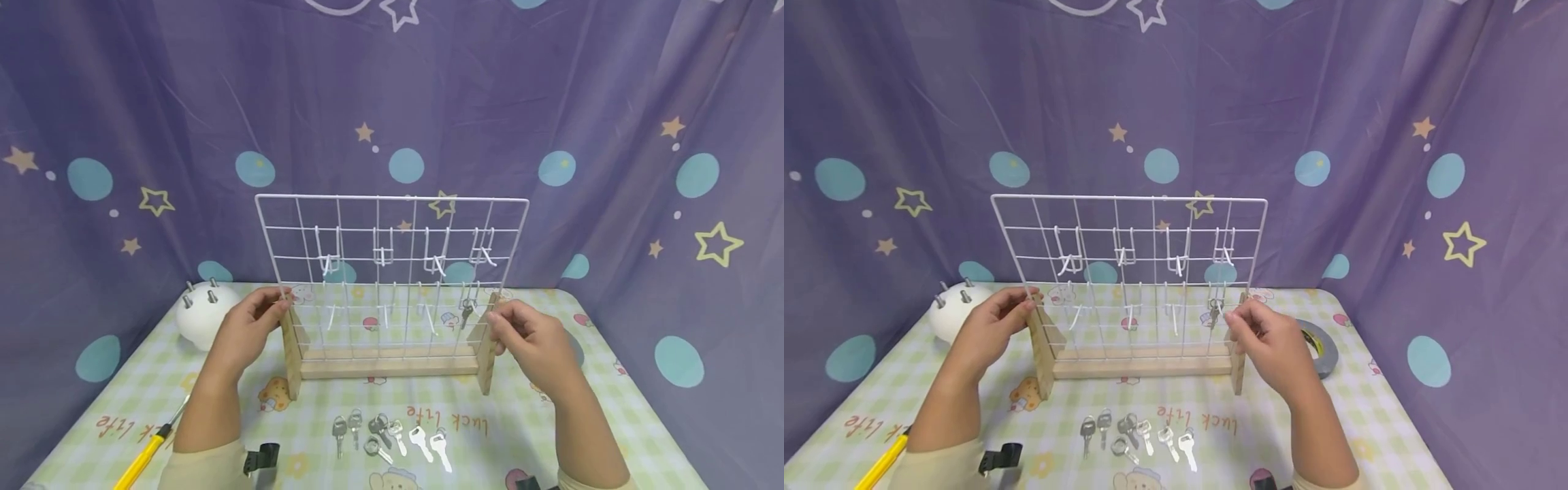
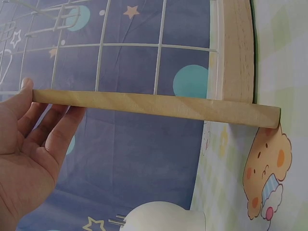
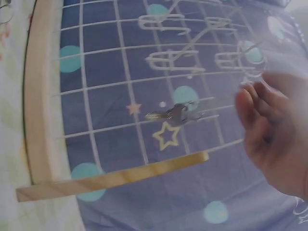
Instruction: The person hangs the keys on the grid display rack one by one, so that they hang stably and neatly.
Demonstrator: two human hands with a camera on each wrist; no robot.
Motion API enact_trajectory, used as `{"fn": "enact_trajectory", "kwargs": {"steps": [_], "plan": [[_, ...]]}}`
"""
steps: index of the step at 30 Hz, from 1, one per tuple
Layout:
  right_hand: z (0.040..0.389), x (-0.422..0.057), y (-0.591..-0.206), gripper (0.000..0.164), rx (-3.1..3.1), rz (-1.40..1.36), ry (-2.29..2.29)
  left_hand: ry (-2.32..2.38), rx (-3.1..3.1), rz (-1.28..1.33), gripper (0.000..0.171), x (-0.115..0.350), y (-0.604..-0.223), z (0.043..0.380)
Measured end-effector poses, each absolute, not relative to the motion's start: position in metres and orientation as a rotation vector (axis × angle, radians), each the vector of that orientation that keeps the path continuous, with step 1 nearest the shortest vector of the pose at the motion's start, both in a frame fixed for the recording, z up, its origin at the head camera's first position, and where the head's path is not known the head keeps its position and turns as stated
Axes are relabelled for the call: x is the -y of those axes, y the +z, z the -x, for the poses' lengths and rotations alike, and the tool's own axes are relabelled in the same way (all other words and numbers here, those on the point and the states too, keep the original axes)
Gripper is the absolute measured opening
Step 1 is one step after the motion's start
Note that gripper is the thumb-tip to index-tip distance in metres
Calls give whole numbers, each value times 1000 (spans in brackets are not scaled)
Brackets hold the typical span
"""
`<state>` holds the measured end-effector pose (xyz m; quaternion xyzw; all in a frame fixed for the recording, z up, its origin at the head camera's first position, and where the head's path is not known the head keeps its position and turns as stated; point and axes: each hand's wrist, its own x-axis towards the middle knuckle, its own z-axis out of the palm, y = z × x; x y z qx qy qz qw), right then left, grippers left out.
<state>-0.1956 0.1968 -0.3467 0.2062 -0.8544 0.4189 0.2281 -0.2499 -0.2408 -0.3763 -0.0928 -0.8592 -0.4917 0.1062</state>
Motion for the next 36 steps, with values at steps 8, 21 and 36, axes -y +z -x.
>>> {"fn": "enact_trajectory", "kwargs": {"steps": [8,21,36], "plan": [[189,-176,-352,11,2898,-924,918,-1429,2537,252,50,241,-375,253],[195,-146,-401,23,3357,-828,521,-1441,2532,270,49,239,-375,252],[204,-138,-431,30,3511,-822,582,-1462,2515,276,50,241,-377,251]]}}
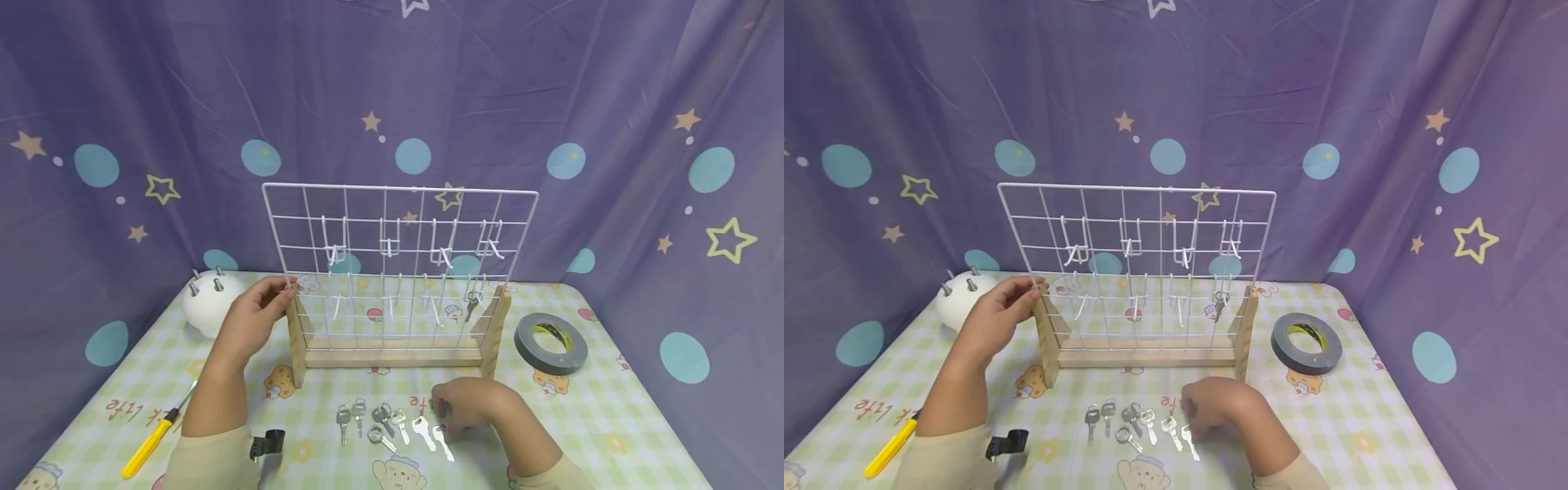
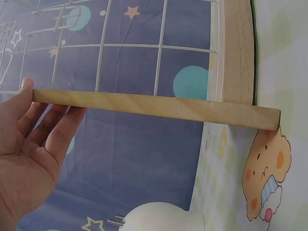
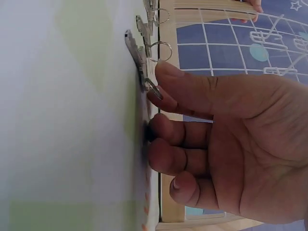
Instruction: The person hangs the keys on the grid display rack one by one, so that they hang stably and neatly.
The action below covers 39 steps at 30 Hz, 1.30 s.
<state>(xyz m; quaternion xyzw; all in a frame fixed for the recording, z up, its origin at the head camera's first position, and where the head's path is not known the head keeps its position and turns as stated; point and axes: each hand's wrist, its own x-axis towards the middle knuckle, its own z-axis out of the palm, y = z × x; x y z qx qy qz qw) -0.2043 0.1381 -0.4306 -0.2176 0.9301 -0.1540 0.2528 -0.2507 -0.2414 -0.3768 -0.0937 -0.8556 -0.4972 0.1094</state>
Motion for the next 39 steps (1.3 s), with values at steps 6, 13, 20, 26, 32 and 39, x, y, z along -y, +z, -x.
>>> {"fn": "enact_trajectory", "kwargs": {"steps": [6,13,20,26,32,39], "plan": [[206,-137,-436,27,-2531,608,-406,-1467,2520,274,50,241,-376,251],[206,-137,-437,25,-2550,607,-427,-1455,2532,256,50,241,-377,249],[204,-141,-428,18,-2537,601,-486,-1436,2529,261,52,241,-377,249],[206,-147,-416,13,-2539,683,-569,-1443,2528,260,50,241,-376,249],[210,-152,-408,10,-2555,767,-675,-1450,2529,262,51,241,-377,250],[211,-159,-397,11,-2566,891,-860,-1447,2525,261,49,241,-377,249]]}}
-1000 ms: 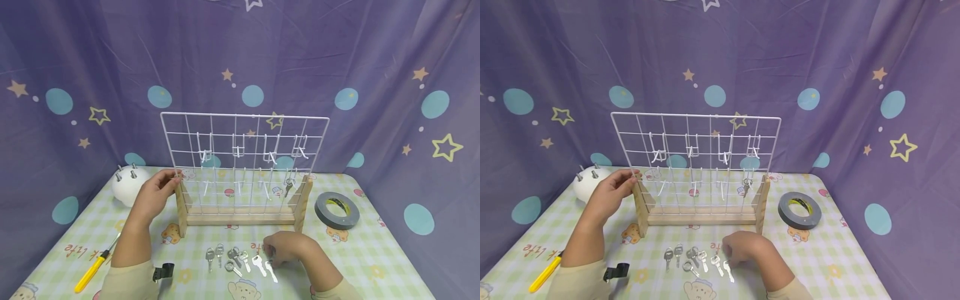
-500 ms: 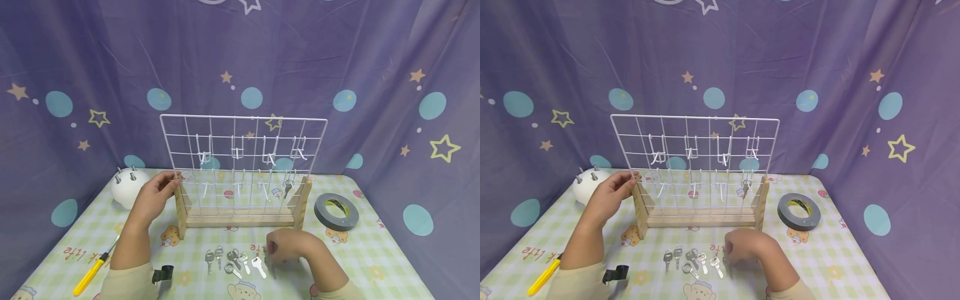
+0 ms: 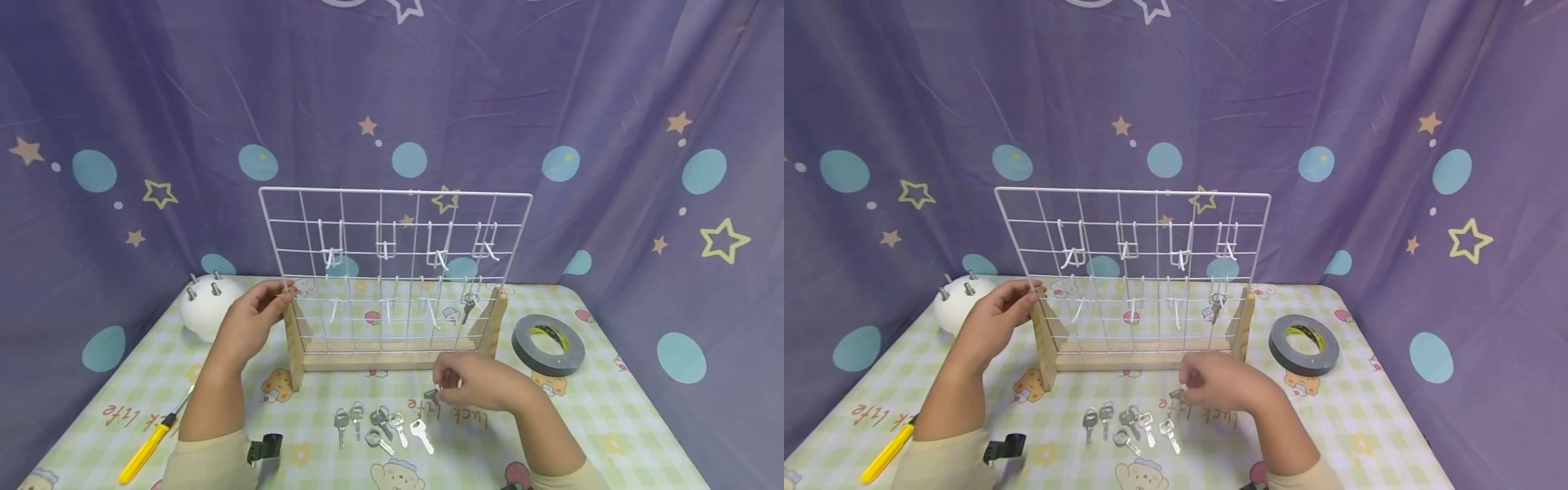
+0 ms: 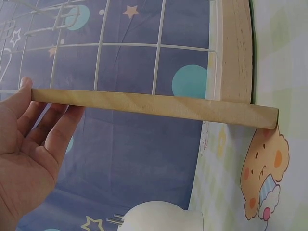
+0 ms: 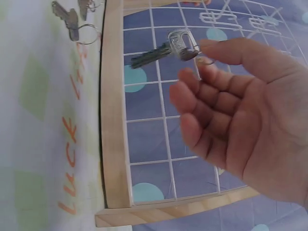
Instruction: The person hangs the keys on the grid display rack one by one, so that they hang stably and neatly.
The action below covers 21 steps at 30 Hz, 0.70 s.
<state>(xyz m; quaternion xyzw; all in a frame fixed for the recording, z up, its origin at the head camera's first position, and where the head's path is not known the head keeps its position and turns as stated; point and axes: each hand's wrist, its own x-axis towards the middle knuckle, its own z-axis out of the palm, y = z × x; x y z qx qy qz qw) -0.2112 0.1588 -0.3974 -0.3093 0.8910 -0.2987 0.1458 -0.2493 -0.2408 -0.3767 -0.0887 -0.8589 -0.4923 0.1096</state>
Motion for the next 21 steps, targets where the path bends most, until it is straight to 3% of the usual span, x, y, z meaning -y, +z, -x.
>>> {"fn": "enact_trajectory", "kwargs": {"steps": [12,21], "plan": [[209,-159,-389,9,-2475,1036,-1327,-1442,2529,233,49,241,-377,250],[210,-157,-390,16,-2565,1025,-1352,-1452,2518,250,48,242,-378,250]]}}
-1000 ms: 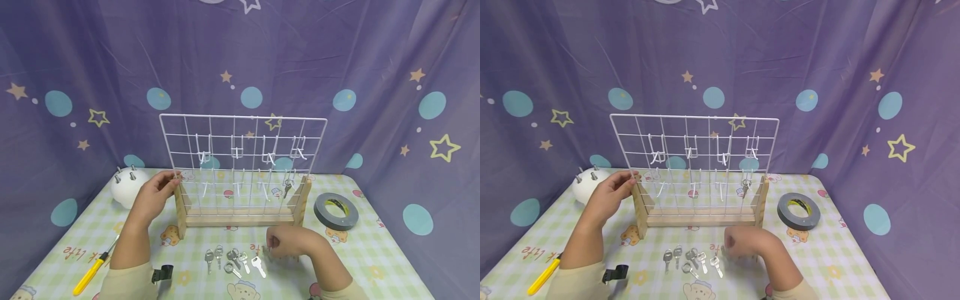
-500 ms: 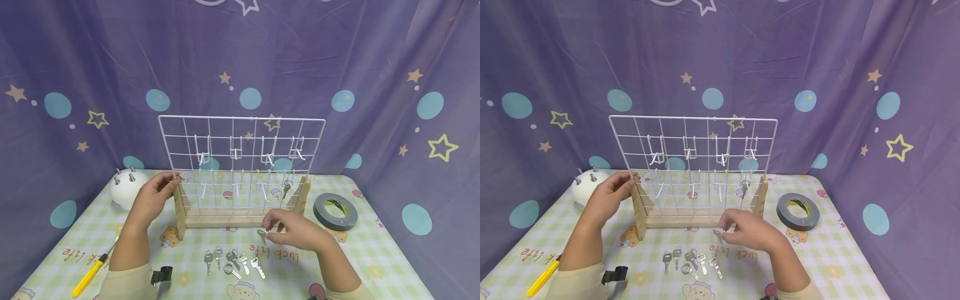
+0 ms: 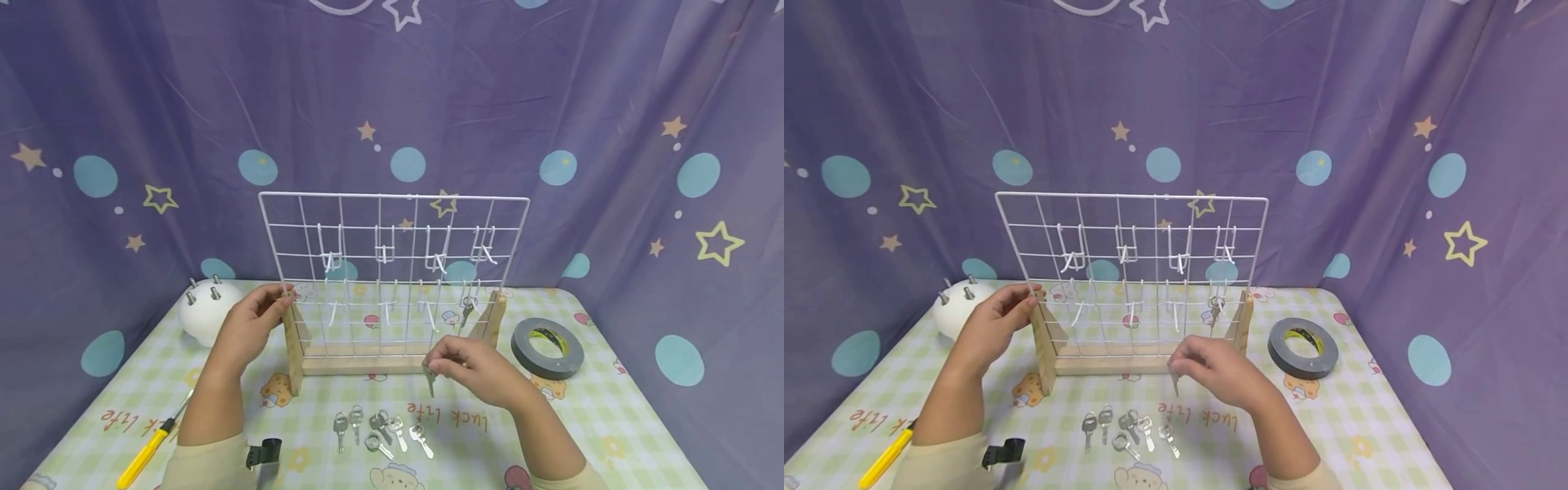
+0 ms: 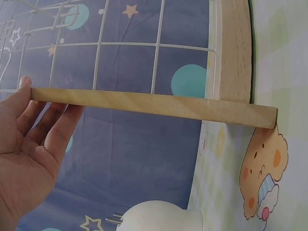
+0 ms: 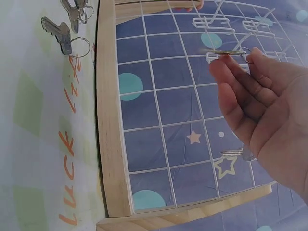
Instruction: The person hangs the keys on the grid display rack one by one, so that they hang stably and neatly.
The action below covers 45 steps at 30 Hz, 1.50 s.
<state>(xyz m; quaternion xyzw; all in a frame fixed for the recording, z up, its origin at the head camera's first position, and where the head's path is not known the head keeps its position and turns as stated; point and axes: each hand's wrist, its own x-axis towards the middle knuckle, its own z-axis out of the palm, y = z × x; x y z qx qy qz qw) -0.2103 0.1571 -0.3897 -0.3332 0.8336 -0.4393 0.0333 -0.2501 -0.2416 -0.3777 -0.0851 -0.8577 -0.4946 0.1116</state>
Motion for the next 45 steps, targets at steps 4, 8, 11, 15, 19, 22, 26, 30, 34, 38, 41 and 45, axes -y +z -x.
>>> {"fn": "enact_trajectory", "kwargs": {"steps": [4,8,11,15,19,22,26,30,34,38,41,45], "plan": [[209,-157,-389,15,-2585,1014,-1410,-1439,2530,241,50,241,-378,250],[207,-157,-387,10,-2592,1042,-1494,-1446,2534,242,50,241,-378,250],[206,-158,-384,6,-2628,1081,-1546,-1455,2525,247,49,241,-378,250],[203,-157,-380,8,-2695,1103,-1606,-1456,2515,250,48,241,-377,249],[201,-154,-376,7,-2698,1042,-1722,-1463,2514,255,49,241,-377,249],[200,-151,-374,5,-2705,954,-1807,-1458,2522,251,51,241,-377,249],[200,-148,-374,5,-2708,887,-1887,-1454,2529,242,51,240,-377,249],[201,-144,-375,6,-2676,867,-1957,-1468,2523,247,52,240,-377,249],[202,-141,-374,9,-2650,822,-1988,-1475,2519,252,51,240,-376,249],[204,-140,-377,11,-2657,766,-1960,-1478,2519,249,50,240,-377,249],[206,-139,-379,15,-2685,722,-1912,-1481,2519,248,51,240,-377,249],[210,-138,-383,20,-2741,654,-1853,-1475,2517,246,51,240,-377,250]]}}
